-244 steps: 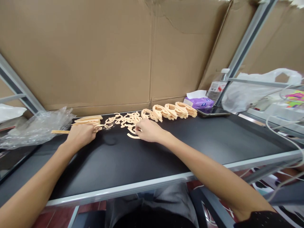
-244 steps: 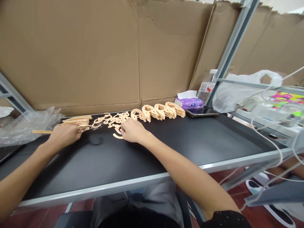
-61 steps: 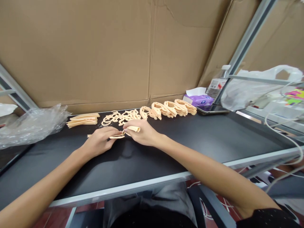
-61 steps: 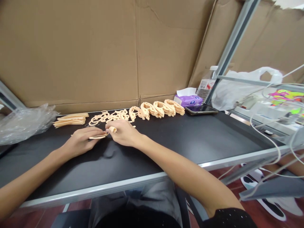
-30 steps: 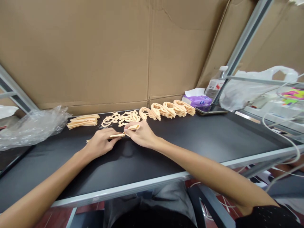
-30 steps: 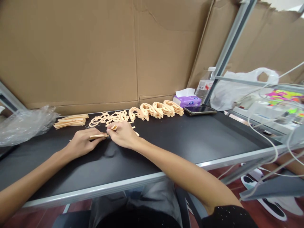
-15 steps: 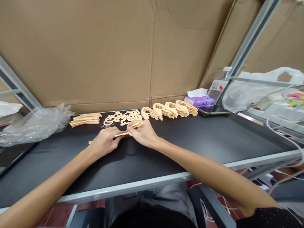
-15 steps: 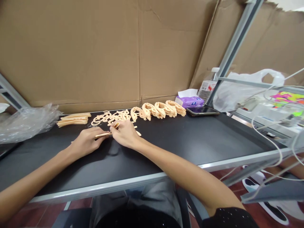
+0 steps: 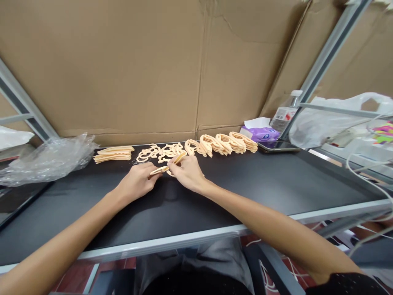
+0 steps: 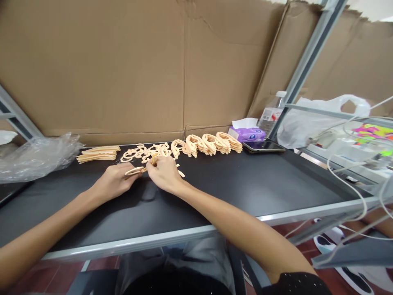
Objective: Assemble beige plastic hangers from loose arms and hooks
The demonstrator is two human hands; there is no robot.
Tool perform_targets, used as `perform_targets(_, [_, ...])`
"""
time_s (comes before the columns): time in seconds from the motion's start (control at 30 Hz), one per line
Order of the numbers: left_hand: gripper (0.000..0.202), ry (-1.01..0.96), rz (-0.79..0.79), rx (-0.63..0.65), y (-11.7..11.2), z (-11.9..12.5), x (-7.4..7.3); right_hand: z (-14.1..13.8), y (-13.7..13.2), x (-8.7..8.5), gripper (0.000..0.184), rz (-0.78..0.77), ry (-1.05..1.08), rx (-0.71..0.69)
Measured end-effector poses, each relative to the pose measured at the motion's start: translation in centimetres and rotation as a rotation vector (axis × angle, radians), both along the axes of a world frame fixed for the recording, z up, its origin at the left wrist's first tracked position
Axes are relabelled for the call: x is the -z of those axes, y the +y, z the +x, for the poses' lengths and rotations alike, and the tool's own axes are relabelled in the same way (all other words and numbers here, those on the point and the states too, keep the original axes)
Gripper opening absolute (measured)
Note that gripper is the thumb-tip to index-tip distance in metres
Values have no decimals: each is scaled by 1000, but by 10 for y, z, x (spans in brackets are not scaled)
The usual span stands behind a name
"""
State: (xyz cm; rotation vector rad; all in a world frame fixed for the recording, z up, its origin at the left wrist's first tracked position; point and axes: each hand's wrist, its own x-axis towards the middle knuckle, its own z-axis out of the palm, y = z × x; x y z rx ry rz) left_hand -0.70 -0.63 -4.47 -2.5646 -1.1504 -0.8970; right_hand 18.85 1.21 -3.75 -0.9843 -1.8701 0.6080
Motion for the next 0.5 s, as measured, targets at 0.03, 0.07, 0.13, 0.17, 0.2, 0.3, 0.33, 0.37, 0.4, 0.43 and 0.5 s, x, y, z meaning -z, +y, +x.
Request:
perform_targets(0.03, [25, -14, 8, -1, 1, -1, 0, 0, 1, 0, 27, -29, 20, -3])
perform_targets(0.07, [24, -34, 20, -5, 1, -1, 0, 0, 3, 0, 27, -73, 55, -6])
perform_targets(0.13, [21, -89, 44, -27, 3, -2, 0, 0, 6, -2, 21, -208, 173, -23])
perform_targets(0.17, [19, -124, 54, -42, 3, -3, -1, 0, 7, -4, 18, -288, 246, -35])
perform_targets(0.2, [19, -160, 60, -61, 3, -3, -2, 0, 7, -7, 15, -363, 320, -50])
perform_targets(0.3, [24, -222, 38, -134, 3, -3, -5, 1, 7, -14, 12, -502, 494, -109])
perform_targets(0.33, [26, -227, 22, -157, 2, -2, -6, 0, 6, -16, 12, -528, 536, -128])
perform_targets(0.37, [28, -229, 4, -173, 2, -2, -6, 0, 6, -17, 13, -550, 572, -147])
perform_targets(0.4, [30, -233, -12, -181, 2, -1, -7, 0, 5, -17, 14, -573, 601, -168])
perform_targets(0.43, [31, -239, -25, -180, 2, -1, -7, -1, 5, -16, 15, -599, 625, -186])
perform_targets(0.5, [33, -251, -57, -177, 1, -1, -8, -1, 5, -15, 18, -640, 654, -217])
